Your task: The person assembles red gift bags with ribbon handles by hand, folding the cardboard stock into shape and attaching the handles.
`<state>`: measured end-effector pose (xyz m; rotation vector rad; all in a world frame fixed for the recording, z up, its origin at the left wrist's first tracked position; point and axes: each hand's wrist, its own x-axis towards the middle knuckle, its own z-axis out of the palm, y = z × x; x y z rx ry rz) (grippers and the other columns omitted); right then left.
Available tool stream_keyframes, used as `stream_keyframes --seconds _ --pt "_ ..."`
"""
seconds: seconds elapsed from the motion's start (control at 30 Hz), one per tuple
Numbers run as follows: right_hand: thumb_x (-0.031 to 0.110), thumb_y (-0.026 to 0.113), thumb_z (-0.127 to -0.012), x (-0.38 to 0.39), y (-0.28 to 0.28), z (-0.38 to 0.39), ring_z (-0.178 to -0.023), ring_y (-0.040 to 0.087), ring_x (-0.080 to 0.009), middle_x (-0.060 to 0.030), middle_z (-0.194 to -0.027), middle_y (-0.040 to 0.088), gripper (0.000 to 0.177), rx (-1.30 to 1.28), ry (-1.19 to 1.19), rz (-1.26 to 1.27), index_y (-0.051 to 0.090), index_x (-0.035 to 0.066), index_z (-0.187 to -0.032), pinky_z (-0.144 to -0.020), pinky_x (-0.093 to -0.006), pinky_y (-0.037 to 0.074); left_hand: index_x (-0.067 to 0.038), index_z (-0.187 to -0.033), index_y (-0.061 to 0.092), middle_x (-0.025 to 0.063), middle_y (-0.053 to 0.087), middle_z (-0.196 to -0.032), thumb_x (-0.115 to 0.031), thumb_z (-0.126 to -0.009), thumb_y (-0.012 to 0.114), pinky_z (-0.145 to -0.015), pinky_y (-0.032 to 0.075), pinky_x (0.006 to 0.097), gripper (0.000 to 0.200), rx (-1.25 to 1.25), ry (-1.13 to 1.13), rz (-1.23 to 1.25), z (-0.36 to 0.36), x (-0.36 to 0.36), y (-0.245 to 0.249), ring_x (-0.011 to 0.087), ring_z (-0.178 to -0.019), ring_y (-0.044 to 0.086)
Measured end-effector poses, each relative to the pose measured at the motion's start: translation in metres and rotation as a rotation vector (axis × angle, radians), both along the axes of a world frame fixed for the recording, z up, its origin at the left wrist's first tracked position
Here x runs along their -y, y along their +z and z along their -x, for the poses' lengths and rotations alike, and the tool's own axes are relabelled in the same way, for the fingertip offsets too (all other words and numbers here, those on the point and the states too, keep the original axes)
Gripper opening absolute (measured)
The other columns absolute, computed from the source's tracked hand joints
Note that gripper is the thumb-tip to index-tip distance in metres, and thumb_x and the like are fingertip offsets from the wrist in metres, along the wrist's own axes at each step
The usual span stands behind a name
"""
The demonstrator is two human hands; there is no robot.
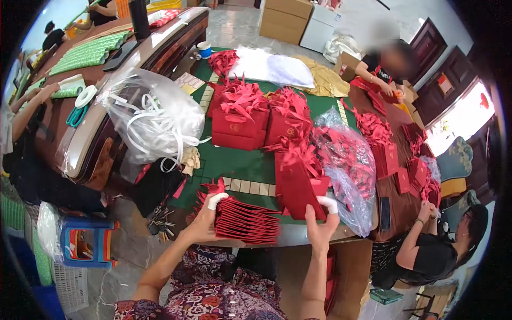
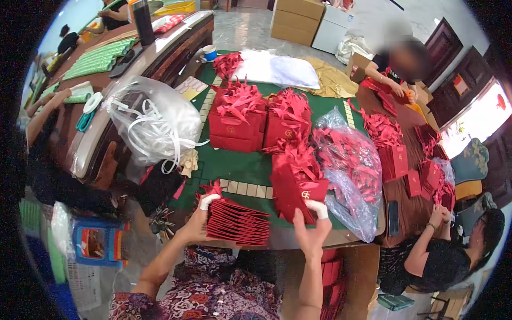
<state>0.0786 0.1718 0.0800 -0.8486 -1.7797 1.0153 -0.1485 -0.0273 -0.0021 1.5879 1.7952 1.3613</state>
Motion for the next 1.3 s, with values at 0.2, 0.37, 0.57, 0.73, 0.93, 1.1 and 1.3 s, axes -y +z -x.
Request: stream_keyframes --seconds 0.2,0.37,0.57,0.73,0.93,1.1,1.3 --pt "-0.004 0.071 -0.081 -0.013 0.011 0.070 -0.086 0.066 -0.0148 -0.0092 -0.093 0.070 0.021 0.093 0.395 -0.344 0.068 0.001 -0.101 -0.077 -0.0277 0.051 -0.004 -0.142 0.027 0.0206 0.038 -0.133 -0.027 -0.061 0.092 -0.108 0.035 0.0410 0.106 0.018 -0.014 0.005 0.001 0.001 -0.003 0.0356 -0.124 0.044" --pt "0.000 0.066 -0.088 -0.015 -0.019 0.073 -0.093 0.064 -0.0118 -0.0063 -0.102 0.070 0.022 0.195 0.637 0.134 0.068 0.002 -0.109 -0.082 -0.0277 0.051 -0.004 -0.143 0.026 0.0224 0.039 -0.132 -0.028 -0.062 0.091 -0.107 0.035 0.0426 0.107 -0.003 -0.010 -0.022 0.000 0.000 0.001 0.0384 -0.124 0.044" --pt "0.005 0.058 -0.095 -0.023 -0.040 0.053 -0.103 0.058 -0.0099 -0.0043 -0.111 0.066 0.020 0.101 0.805 0.426 0.065 -0.001 -0.113 -0.091 -0.0267 0.047 -0.003 -0.146 0.020 0.0250 0.038 -0.133 -0.031 -0.063 0.092 -0.107 0.035 0.0443 0.113 -0.011 0.000 -0.057 -0.001 0.001 -0.006 0.0402 -0.125 0.043" --pt "0.010 0.052 -0.098 -0.022 -0.054 0.043 -0.110 0.056 -0.0135 -0.0062 -0.116 0.064 0.022 0.033 0.855 0.547 0.065 0.000 -0.113 -0.099 -0.0300 0.043 0.000 -0.153 0.003 0.0264 0.036 -0.134 -0.033 -0.061 0.093 -0.108 0.034 0.0448 0.132 -0.030 0.032 -0.082 -0.004 0.001 0.000 0.0399 -0.126 0.041" --pt "0.032 0.045 -0.099 -0.016 -0.067 0.042 -0.118 0.055 -0.0205 -0.0098 -0.118 0.065 0.040 0.036 0.885 0.559 0.065 -0.001 -0.111 -0.107 -0.0347 0.036 0.001 -0.153 -0.003 0.0260 0.035 -0.134 -0.034 -0.061 0.092 -0.109 0.033 0.0438 0.137 -0.093 -0.014 0.063 0.000 -0.002 0.016 0.0405 -0.126 0.041" --pt "0.047 0.043 -0.100 0.004 -0.061 0.037 -0.121 0.054 -0.0221 -0.0127 -0.123 0.062 0.057 -0.048 0.790 0.553 0.059 -0.002 -0.122 -0.108 -0.0356 0.036 -0.002 -0.153 0.008 0.0245 0.037 -0.133 -0.032 -0.060 0.092 -0.107 0.036 0.0440 0.129 -0.038 -0.015 0.052 0.000 -0.003 0.017 0.0405 -0.124 0.043" --pt "0.060 0.040 -0.098 0.032 -0.071 0.028 -0.125 0.051 -0.0259 -0.0169 -0.130 0.057 0.072 -0.137 0.625 0.488 0.053 -0.003 -0.130 -0.109 -0.0368 0.034 -0.005 -0.153 0.012 0.0240 0.038 -0.131 -0.032 -0.061 0.092 -0.107 0.036 0.0452 0.125 -0.004 -0.029 0.043 0.000 -0.003 0.012 0.0407 -0.124 0.043"
